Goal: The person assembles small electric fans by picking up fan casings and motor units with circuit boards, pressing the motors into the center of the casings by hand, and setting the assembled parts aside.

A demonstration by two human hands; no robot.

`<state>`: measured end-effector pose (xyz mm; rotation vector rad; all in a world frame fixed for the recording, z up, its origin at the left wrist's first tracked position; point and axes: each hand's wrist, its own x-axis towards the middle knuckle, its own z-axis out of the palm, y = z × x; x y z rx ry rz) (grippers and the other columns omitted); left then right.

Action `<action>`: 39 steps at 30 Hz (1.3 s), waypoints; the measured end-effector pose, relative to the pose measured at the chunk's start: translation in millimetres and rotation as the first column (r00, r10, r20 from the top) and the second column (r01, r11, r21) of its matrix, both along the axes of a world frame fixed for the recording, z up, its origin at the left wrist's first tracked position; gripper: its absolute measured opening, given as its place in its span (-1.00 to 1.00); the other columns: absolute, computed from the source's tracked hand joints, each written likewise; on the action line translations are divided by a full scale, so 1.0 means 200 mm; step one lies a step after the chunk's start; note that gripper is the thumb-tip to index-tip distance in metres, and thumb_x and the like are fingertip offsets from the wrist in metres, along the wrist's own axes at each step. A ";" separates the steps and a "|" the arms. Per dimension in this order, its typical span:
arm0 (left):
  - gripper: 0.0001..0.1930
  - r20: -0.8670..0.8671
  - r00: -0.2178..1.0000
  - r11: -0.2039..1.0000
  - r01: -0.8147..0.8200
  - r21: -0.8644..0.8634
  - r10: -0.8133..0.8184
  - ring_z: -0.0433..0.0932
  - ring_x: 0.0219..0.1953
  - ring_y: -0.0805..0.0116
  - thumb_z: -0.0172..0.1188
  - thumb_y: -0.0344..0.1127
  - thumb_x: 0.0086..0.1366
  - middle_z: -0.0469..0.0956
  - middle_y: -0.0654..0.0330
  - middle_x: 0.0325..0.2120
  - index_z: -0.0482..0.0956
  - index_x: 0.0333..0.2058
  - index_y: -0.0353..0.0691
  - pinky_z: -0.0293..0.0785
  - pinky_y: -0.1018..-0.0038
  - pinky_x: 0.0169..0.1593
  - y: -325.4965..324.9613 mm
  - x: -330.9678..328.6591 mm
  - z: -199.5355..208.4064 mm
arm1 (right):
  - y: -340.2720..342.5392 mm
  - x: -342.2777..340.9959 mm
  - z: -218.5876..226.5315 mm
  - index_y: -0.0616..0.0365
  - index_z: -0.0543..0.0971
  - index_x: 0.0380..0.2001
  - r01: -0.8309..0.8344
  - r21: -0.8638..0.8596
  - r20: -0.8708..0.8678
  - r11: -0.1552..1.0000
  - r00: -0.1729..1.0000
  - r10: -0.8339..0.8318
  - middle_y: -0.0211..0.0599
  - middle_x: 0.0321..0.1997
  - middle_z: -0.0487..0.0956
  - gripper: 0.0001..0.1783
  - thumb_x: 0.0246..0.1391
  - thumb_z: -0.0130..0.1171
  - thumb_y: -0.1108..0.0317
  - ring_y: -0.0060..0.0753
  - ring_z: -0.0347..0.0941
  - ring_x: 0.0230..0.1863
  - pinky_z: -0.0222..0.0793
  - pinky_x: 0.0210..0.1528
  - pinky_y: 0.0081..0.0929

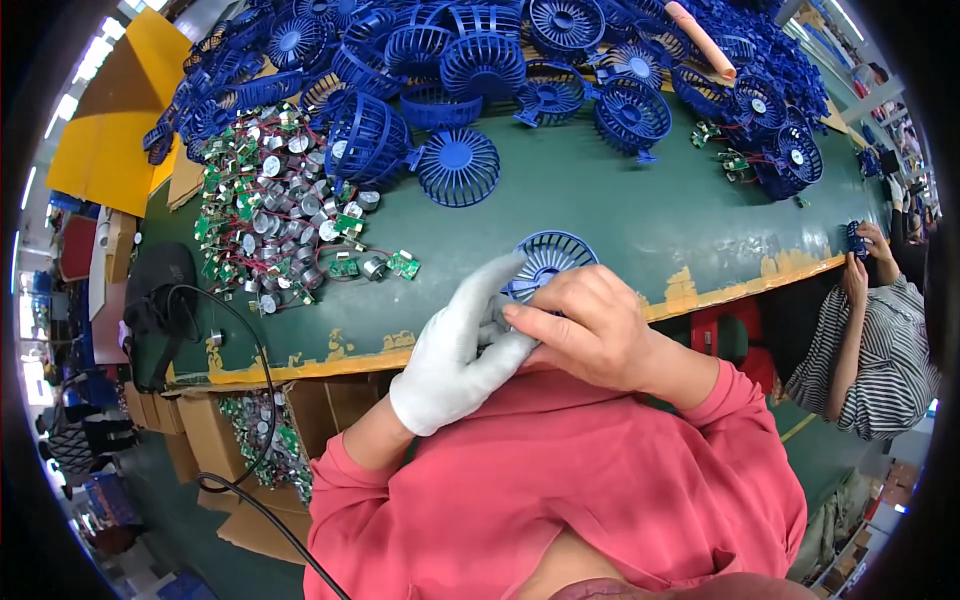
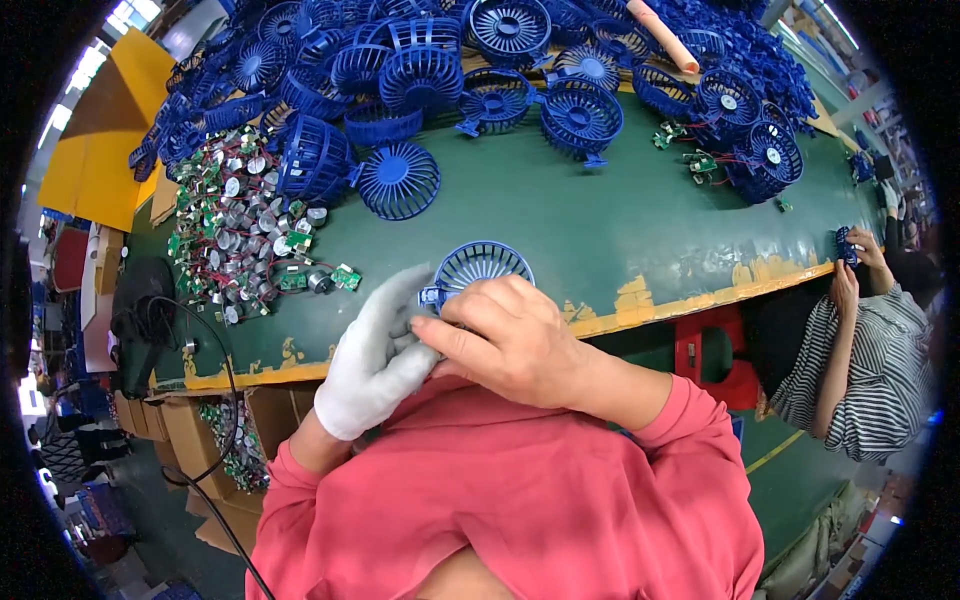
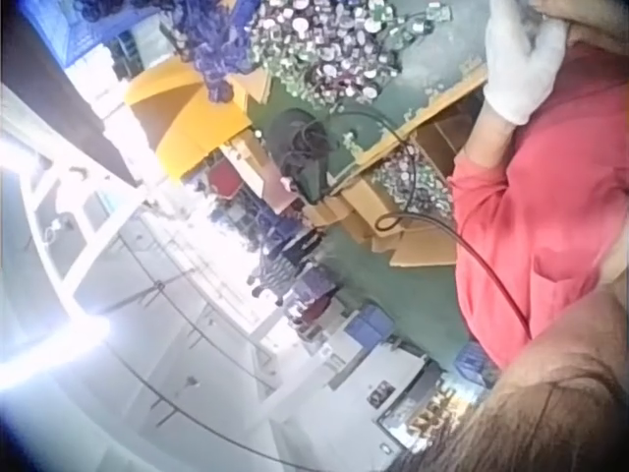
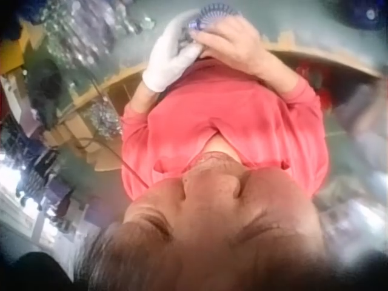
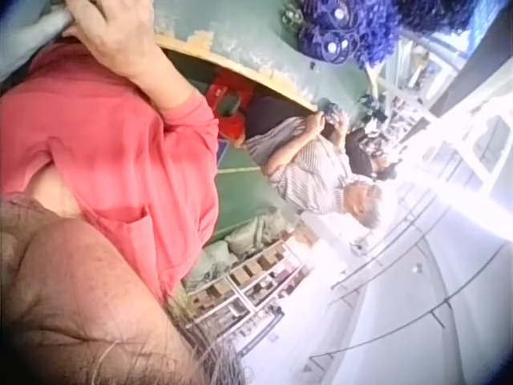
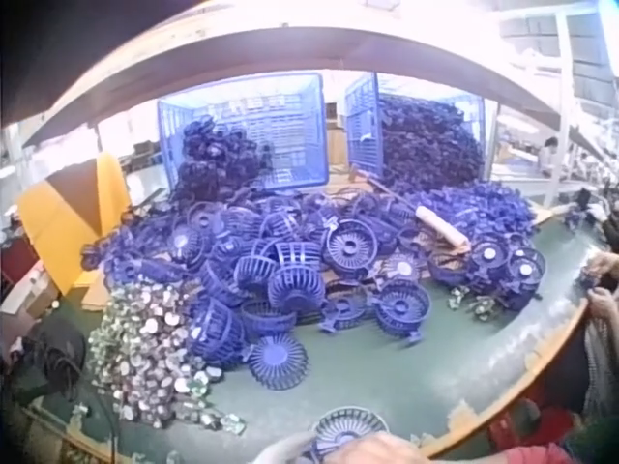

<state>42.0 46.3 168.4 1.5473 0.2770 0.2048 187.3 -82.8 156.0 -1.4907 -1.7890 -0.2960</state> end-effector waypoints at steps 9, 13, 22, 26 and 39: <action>-0.21 0.028 0.987 0.560 -0.112 0.821 0.157 0.55 -0.22 0.21 0.45 -0.20 -0.14 0.45 0.03 -0.09 0.35 0.13 -0.18 0.52 0.42 -0.17 0.03 0.03 0.01 | 0.02 0.11 0.06 0.13 0.50 -0.26 0.173 -0.217 -0.005 0.961 0.984 -0.178 -0.28 -0.33 0.49 -0.65 -0.22 0.30 0.44 -0.19 0.41 -0.33 0.30 -0.27 -0.31; -0.39 -0.070 0.992 0.542 0.004 0.840 0.102 0.52 -0.12 -0.02 0.44 -0.16 -0.11 0.43 0.02 -0.05 0.46 -0.04 -0.12 0.49 0.23 -0.09 0.03 0.06 -0.07 | 0.03 0.13 0.02 0.12 0.51 -0.28 0.209 -0.377 0.176 0.902 0.973 -0.152 -0.32 -0.36 0.47 -0.71 -0.16 0.29 0.39 -0.24 0.38 -0.27 0.27 -0.14 -0.30; -0.63 -0.040 0.999 0.488 0.022 0.873 0.027 0.51 -0.17 0.08 0.32 -0.30 -0.01 0.47 0.13 -0.16 0.52 -0.16 -0.08 0.46 0.25 -0.18 0.06 0.06 -0.14 | 0.03 0.18 0.01 0.13 0.51 -0.31 0.132 -0.547 0.265 0.827 0.964 0.022 -0.35 -0.40 0.46 -0.73 -0.11 0.28 0.31 -0.29 0.39 -0.24 0.24 -0.05 -0.28; -0.65 -0.038 0.999 0.448 0.027 0.894 0.016 0.50 -0.20 0.13 0.32 -0.31 -0.02 0.48 0.16 -0.20 0.55 -0.18 -0.05 0.45 0.29 -0.18 0.08 0.06 -0.13 | 0.06 0.20 -0.01 0.14 0.51 -0.33 0.064 -0.516 0.258 0.854 0.962 0.084 -0.37 -0.44 0.46 -0.77 -0.08 0.24 0.31 -0.32 0.41 -0.29 0.23 -0.07 -0.30; -0.58 -0.024 1.000 0.510 0.027 0.860 -0.012 0.47 -0.11 0.09 0.33 -0.25 0.00 0.46 0.11 -0.16 0.54 -0.10 -0.01 0.43 0.27 -0.11 0.07 0.04 -0.14 | 0.05 0.16 -0.03 0.24 0.57 -0.28 0.114 -0.485 0.347 0.867 0.935 0.071 -0.33 -0.45 0.46 -0.70 -0.13 0.26 0.33 -0.29 0.41 -0.30 0.22 -0.05 -0.29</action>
